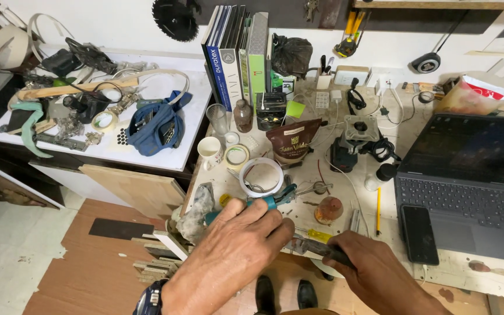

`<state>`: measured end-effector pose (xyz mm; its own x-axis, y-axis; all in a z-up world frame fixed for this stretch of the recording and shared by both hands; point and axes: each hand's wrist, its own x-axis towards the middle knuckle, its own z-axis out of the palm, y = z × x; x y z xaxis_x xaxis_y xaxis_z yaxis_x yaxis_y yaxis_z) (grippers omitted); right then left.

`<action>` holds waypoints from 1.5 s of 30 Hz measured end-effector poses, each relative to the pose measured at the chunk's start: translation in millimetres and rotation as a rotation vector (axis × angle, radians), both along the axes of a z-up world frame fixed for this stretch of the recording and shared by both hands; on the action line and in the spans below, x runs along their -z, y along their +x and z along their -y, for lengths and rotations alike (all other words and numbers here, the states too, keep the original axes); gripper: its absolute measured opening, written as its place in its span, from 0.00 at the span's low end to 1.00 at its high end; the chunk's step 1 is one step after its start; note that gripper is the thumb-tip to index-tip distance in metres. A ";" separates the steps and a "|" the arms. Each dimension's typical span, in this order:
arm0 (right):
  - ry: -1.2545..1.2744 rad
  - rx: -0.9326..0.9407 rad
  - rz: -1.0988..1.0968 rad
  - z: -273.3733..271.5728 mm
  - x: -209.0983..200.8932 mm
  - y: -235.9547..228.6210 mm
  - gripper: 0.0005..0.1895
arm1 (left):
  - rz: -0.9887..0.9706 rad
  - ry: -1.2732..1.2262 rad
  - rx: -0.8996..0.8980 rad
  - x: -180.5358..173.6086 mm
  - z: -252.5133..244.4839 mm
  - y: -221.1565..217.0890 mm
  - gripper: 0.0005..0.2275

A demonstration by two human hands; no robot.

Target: Assembling and adjusting small hardware components using pliers and a utility knife on a workbench

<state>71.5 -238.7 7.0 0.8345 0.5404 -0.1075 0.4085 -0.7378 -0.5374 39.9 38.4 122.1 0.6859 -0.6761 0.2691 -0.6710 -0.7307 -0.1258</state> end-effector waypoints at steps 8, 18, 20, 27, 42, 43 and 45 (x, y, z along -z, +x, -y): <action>-0.025 0.114 -0.205 -10.6 -5.3 0.6 0.11 | -0.060 0.019 0.002 3.3 4.2 -2.6 0.04; 0.155 0.079 -0.242 -13.5 28.1 6.2 0.16 | -0.252 0.079 -0.024 1.6 13.4 -2.2 0.05; 0.218 0.059 -0.234 -17.0 29.9 8.5 0.15 | -0.171 0.176 -0.048 18.0 12.0 2.8 0.09; -0.133 -0.050 -0.184 -15.5 17.3 15.6 0.14 | -0.298 0.046 -0.083 43.0 -5.0 9.8 0.14; -0.135 -0.044 -0.305 5.0 -23.2 -2.9 0.23 | -0.630 -0.572 -0.012 67.5 -28.5 0.3 0.13; -0.132 -0.042 -0.304 7.7 -25.3 -3.6 0.23 | -0.630 -0.569 -0.010 66.5 -27.9 0.8 0.13; -0.073 -0.020 -0.202 12.3 -28.9 -6.0 0.21 | -0.688 -0.700 0.047 64.2 -27.3 -0.1 0.11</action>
